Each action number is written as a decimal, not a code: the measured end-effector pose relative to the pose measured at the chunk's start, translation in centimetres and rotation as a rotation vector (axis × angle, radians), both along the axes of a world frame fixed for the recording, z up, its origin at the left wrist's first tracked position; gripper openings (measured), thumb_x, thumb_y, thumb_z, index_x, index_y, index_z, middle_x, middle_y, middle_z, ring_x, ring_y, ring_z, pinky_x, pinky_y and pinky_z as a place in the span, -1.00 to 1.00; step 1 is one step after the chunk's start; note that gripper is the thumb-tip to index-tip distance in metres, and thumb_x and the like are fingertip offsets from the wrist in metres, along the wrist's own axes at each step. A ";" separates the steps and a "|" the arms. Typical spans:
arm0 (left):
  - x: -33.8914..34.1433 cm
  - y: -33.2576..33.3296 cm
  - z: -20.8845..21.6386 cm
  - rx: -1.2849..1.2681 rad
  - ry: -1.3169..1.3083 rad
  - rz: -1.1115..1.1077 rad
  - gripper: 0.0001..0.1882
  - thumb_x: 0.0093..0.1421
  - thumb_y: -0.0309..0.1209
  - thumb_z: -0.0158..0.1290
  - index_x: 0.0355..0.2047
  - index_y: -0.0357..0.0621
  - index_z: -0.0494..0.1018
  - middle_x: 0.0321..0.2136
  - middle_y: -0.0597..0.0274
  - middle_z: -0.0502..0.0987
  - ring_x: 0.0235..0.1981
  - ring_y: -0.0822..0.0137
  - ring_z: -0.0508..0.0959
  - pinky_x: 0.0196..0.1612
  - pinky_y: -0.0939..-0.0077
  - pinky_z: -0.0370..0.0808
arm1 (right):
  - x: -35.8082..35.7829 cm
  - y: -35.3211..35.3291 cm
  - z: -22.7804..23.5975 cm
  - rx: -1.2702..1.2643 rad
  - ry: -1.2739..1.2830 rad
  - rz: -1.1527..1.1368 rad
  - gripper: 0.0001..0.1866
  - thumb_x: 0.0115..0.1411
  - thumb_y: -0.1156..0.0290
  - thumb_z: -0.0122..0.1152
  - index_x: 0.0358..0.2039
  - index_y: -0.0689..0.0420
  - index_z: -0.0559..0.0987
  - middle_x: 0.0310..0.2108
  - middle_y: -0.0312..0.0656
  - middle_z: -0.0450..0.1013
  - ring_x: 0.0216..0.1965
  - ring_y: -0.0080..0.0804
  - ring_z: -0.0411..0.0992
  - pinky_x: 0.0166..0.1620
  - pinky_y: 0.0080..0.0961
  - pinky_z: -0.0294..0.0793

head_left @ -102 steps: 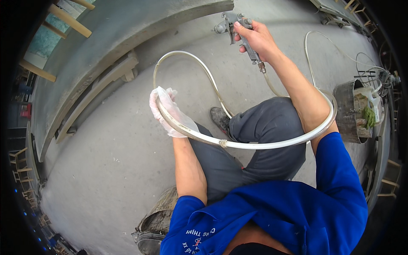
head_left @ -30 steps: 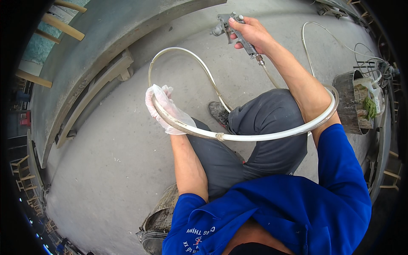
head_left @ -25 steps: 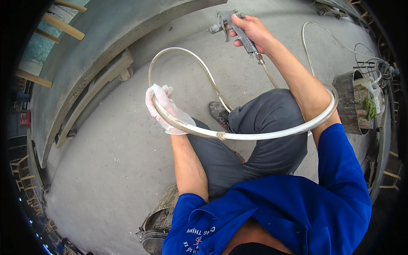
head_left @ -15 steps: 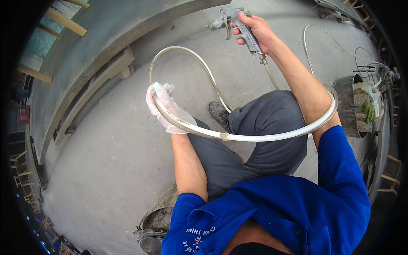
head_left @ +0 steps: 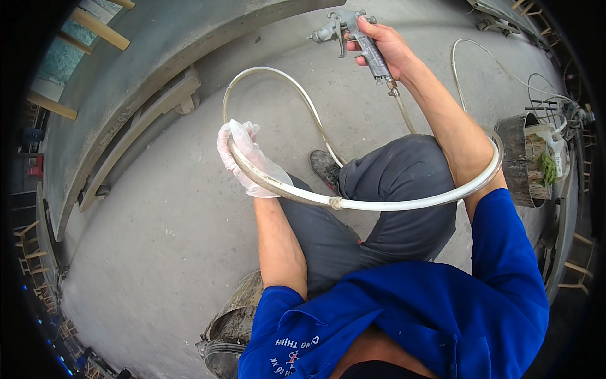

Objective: The person sits on the floor and adjusts a spray gun connected to a hose, manipulating knobs and the trigger. They briefly aim the gun toward nearby wooden chairs and a table, then return to adjusting the device.

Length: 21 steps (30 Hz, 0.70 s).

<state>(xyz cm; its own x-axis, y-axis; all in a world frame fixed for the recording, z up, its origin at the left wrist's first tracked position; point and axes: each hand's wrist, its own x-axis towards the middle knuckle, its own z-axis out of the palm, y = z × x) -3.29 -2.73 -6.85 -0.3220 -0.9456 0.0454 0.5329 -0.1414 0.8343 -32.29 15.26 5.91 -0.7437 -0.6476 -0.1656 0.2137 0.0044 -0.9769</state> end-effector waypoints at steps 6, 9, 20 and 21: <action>0.0 -0.1 -0.2 0.018 0.022 -0.003 -0.67 0.43 -0.35 0.27 0.15 0.01 0.52 -0.14 0.20 0.68 -0.12 0.31 0.69 0.06 0.27 0.66 | -1.0 0.3 -0.8 -0.033 -0.028 0.054 -0.49 0.61 -0.01 0.03 0.08 0.27 0.55 -0.05 -0.17 0.55 -0.06 -0.55 0.58 -0.46 -0.68 0.73; 0.0 -0.2 -0.3 0.019 0.016 -0.004 -0.68 0.43 -0.36 0.27 0.15 0.01 0.52 -0.14 0.20 0.68 -0.11 0.31 0.69 0.07 0.25 0.66 | -0.7 0.3 -0.6 -0.036 -0.025 0.049 -0.48 0.61 -0.01 0.01 0.06 0.28 0.54 -0.07 -0.16 0.54 -0.07 -0.54 0.58 -0.47 -0.69 0.72; 0.0 -0.3 -0.5 0.007 0.006 -0.011 -0.66 0.43 -0.34 0.27 0.16 0.01 0.51 -0.16 0.17 0.70 -0.15 0.31 0.70 0.04 0.30 0.65 | 1.3 -0.3 1.4 0.040 -0.015 0.051 -0.48 0.62 -0.01 -0.01 0.03 0.28 0.56 -0.10 -0.13 0.56 -0.11 -0.51 0.63 -0.48 -0.67 0.70; 0.0 -0.3 -0.5 0.012 -0.006 -0.010 -0.66 0.43 -0.34 0.27 0.17 0.01 0.51 -0.15 0.17 0.70 -0.14 0.31 0.70 0.05 0.30 0.65 | 1.3 -0.3 1.4 0.038 -0.016 0.039 -0.48 0.62 -0.02 -0.01 0.03 0.28 0.56 -0.10 -0.13 0.56 -0.12 -0.51 0.64 -0.49 -0.67 0.70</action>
